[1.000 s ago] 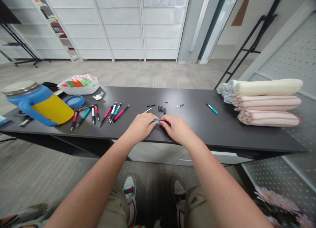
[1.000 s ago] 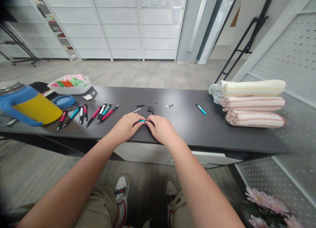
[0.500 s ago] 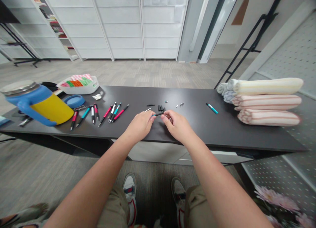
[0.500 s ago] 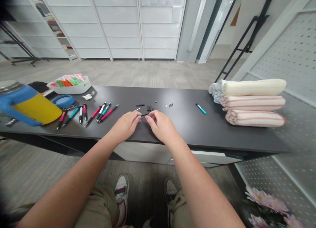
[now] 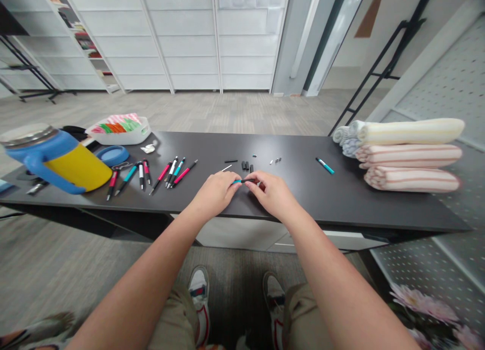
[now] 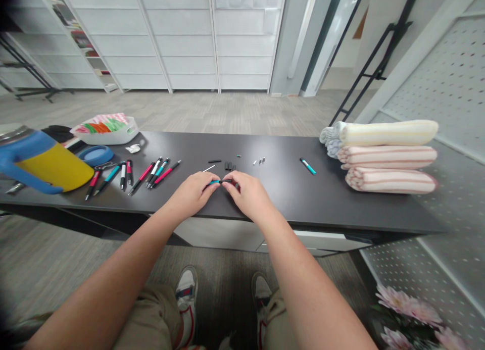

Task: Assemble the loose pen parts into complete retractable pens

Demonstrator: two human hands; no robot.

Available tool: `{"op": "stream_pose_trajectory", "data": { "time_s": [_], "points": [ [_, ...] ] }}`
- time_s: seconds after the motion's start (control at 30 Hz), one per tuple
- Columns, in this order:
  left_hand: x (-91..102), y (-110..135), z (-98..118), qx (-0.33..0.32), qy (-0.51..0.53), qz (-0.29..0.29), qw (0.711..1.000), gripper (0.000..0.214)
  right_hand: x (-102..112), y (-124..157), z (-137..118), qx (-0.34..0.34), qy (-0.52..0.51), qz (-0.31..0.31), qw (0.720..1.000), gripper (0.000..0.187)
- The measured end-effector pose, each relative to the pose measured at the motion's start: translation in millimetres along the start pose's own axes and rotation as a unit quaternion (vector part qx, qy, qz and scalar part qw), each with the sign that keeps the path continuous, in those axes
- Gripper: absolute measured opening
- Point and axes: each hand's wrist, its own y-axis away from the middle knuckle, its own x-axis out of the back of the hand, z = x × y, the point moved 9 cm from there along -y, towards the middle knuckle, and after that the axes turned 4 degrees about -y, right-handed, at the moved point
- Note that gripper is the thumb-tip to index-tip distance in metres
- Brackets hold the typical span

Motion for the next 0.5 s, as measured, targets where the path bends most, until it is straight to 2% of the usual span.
{"op": "stream_pose_trajectory", "data": {
  "time_s": [0.5],
  "points": [
    [-1.3, -0.6, 0.5, -0.008, 0.001, -0.005, 1.000, 0.021, 2.2, -0.4, -0.9, -0.011, 0.002, -0.003, 1.000, 0.011]
  ]
}}
